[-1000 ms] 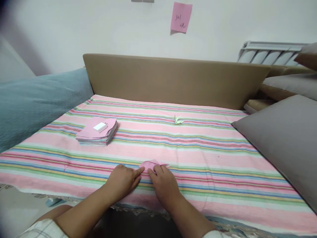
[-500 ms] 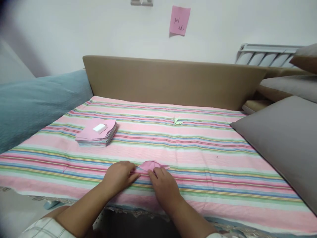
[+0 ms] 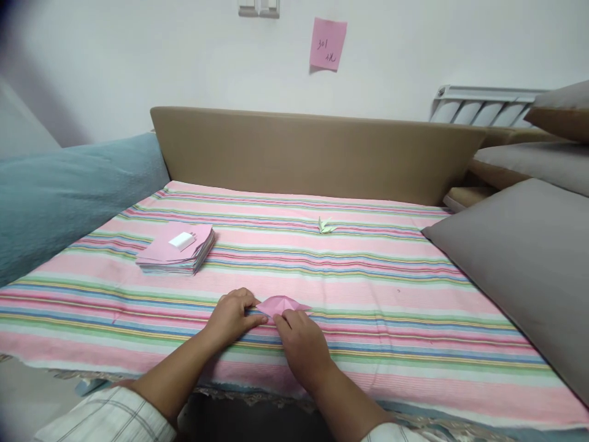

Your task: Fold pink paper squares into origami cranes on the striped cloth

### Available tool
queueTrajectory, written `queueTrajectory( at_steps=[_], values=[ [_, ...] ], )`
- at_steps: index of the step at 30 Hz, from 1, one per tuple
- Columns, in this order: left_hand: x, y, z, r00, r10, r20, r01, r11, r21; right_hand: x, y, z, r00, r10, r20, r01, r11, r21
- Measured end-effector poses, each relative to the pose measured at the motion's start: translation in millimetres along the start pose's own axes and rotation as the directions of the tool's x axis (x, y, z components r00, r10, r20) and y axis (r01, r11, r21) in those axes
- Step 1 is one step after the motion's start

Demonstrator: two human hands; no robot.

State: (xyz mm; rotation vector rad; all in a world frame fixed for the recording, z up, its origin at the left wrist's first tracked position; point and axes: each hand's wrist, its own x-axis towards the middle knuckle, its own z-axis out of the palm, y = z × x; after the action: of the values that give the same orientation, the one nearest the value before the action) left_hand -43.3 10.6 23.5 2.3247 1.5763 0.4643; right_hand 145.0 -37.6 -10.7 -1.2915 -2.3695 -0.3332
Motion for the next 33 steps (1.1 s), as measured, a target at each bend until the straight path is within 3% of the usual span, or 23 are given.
queueTrajectory(
  at_steps=[18, 33],
  values=[
    [2, 11, 2.2, 0.994, -0.095, -0.056, 0.097, 0.995, 0.023, 3, -1, -2, 1.000, 0.004, -0.031, -0.005, 0.999, -0.035],
    [3, 9, 7.9, 0.992, -0.070, -0.105, 0.080, 0.993, 0.091, 2, -3, -3, 0.998, 0.012, 0.058, -0.008, 0.998, -0.060]
  ],
)
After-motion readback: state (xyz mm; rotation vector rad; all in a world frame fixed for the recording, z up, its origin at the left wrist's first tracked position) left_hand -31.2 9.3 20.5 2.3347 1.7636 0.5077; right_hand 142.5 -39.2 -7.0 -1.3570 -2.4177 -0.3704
